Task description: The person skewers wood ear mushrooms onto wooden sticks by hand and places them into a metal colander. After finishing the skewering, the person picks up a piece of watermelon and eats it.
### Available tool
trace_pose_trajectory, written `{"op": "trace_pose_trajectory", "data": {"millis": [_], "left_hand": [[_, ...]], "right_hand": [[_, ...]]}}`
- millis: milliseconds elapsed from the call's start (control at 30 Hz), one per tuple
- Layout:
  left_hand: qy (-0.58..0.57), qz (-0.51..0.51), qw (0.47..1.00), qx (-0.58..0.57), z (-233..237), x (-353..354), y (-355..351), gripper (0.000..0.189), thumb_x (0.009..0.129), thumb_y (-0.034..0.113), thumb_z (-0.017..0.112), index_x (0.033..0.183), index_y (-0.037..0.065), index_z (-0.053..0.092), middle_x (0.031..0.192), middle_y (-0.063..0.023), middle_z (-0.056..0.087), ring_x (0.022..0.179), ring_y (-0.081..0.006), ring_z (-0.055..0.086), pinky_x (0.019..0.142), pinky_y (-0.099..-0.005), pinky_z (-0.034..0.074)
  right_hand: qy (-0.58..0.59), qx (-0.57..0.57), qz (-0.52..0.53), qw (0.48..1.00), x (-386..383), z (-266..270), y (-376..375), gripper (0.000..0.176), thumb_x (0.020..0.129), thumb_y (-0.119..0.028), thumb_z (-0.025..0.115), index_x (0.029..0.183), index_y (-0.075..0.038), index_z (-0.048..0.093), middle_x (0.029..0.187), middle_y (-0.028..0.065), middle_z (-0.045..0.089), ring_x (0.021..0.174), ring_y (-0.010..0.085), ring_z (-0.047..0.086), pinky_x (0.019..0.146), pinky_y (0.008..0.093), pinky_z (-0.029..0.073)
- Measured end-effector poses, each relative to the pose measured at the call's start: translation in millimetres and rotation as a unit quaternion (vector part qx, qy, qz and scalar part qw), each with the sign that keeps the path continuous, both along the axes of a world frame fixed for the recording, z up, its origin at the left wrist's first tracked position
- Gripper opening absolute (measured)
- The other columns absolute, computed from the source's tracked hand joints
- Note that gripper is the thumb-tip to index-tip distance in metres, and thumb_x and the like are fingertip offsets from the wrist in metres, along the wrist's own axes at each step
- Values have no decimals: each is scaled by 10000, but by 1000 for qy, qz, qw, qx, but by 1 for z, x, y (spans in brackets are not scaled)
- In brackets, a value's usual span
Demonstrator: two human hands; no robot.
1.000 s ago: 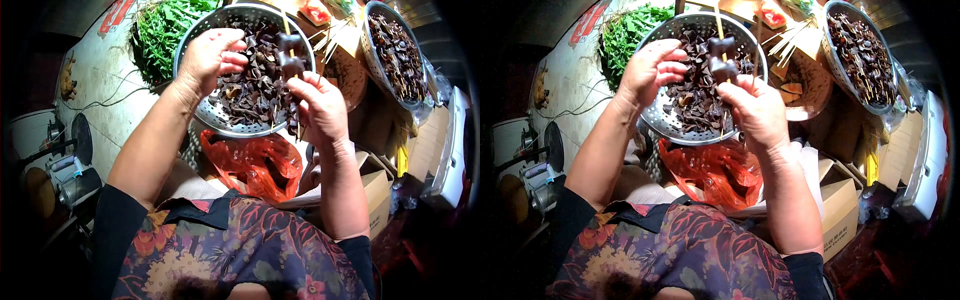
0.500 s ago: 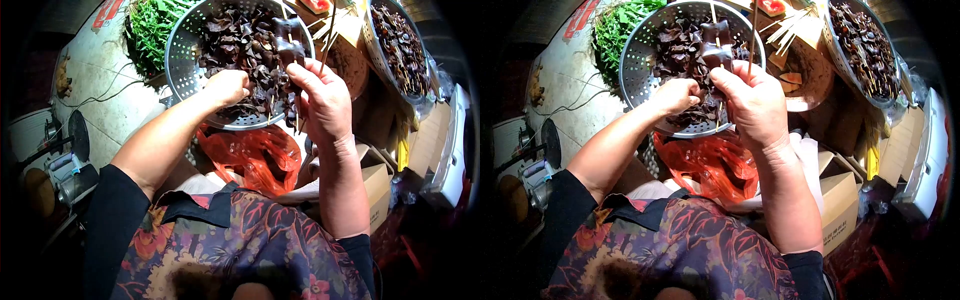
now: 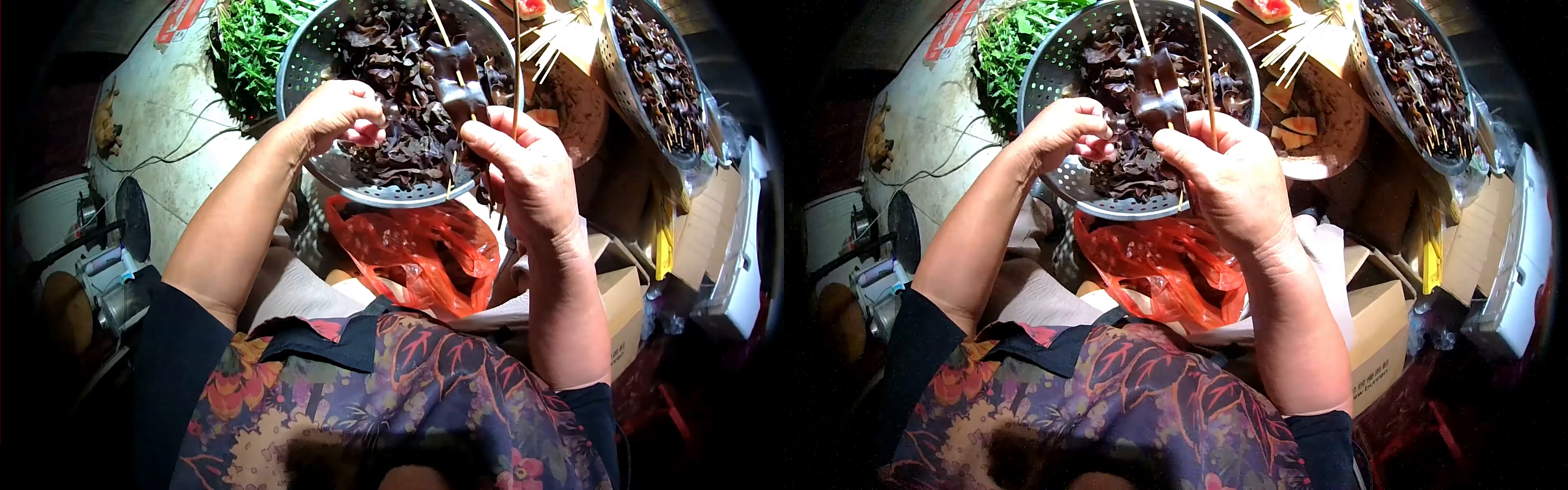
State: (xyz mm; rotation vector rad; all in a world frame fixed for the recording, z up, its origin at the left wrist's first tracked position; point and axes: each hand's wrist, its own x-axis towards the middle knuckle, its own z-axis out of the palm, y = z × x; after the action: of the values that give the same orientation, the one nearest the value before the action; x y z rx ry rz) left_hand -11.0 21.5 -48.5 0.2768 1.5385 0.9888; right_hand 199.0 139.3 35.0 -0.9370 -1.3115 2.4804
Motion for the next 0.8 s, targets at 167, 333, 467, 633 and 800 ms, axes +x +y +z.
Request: {"op": "trace_pose_trajectory", "data": {"millis": [167,333,467,633,800], "left_hand": [[123,-47,991,-6,-13,-5,-3,157,715,0,647,832,27,545,739,-42,584,657,-137,608,573,-256,509],[394,-249,883,52,-16,31,2,610,654,147,716,1219,105,486,1087,-152,570,978,-257,570,844,-333,474],[494,-390,774,69,-45,58,-5,714,652,158,705,1305,233,427,1361,-172,351,1220,-365,372,977,-406,400],[517,-418,747,-1,-37,64,6,517,722,78,589,1212,231,522,1143,-152,460,1073,-332,486,884,-404,457],[511,-400,761,-13,-44,57,6,398,747,31,511,1118,152,587,1033,-168,530,959,-329,568,815,-413,478]], "right_hand": [[-1,-13,6,1000,-3,2,-2,127,831,-82,632,919,7,608,803,20,614,688,58,544,638,184,443],[14,-15,1,1000,-4,-3,0,154,836,-86,626,951,14,610,825,31,623,707,61,557,644,187,449],[27,-7,4,1000,-5,-6,-2,164,839,-89,623,959,23,612,845,40,632,728,67,565,664,194,453],[18,3,10,1000,-2,-4,-1,171,847,-97,615,964,28,613,863,48,637,740,72,570,677,193,452],[25,-7,-3,1000,-2,-6,1,152,846,-96,615,931,31,611,818,34,627,699,60,555,639,188,448]]}}
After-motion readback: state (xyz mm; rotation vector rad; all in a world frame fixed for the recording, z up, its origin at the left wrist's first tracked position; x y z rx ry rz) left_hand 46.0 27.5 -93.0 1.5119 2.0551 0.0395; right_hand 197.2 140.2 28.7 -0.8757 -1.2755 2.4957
